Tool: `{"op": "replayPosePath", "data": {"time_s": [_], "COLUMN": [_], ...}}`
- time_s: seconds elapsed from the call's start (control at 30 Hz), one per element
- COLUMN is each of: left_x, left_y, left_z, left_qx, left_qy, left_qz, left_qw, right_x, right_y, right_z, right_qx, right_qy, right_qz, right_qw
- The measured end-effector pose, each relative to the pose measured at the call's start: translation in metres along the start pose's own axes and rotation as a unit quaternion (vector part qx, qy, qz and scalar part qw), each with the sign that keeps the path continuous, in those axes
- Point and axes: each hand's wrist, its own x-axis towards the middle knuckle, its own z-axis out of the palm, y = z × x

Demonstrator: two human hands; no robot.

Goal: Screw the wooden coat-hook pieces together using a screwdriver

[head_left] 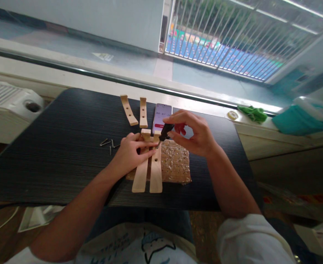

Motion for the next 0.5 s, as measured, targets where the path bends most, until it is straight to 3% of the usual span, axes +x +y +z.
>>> {"op": "replayPosePath", "data": {"time_s": [0.27, 0.5], "left_x": [0.0002, -0.0002], "left_y": [0.0009, 0.0004], "left_z": [-0.0009, -0.0009], "left_qx": [0.000, 0.004], "left_qy": [-0.003, -0.001], "left_qz": [-0.004, -0.005], "left_qw": [1.000, 1.000], "right_x": [-0.0025, -0.0037], "right_y": [-0.0031, -0.0029], "right_z": [-0.0026, -0.0007], "right_qx": [0.051, 0.120], "right_qy": [-0.054, -0.058], "right_qz": [0.061, 0.092], "right_qw": [0.995, 0.987]}}
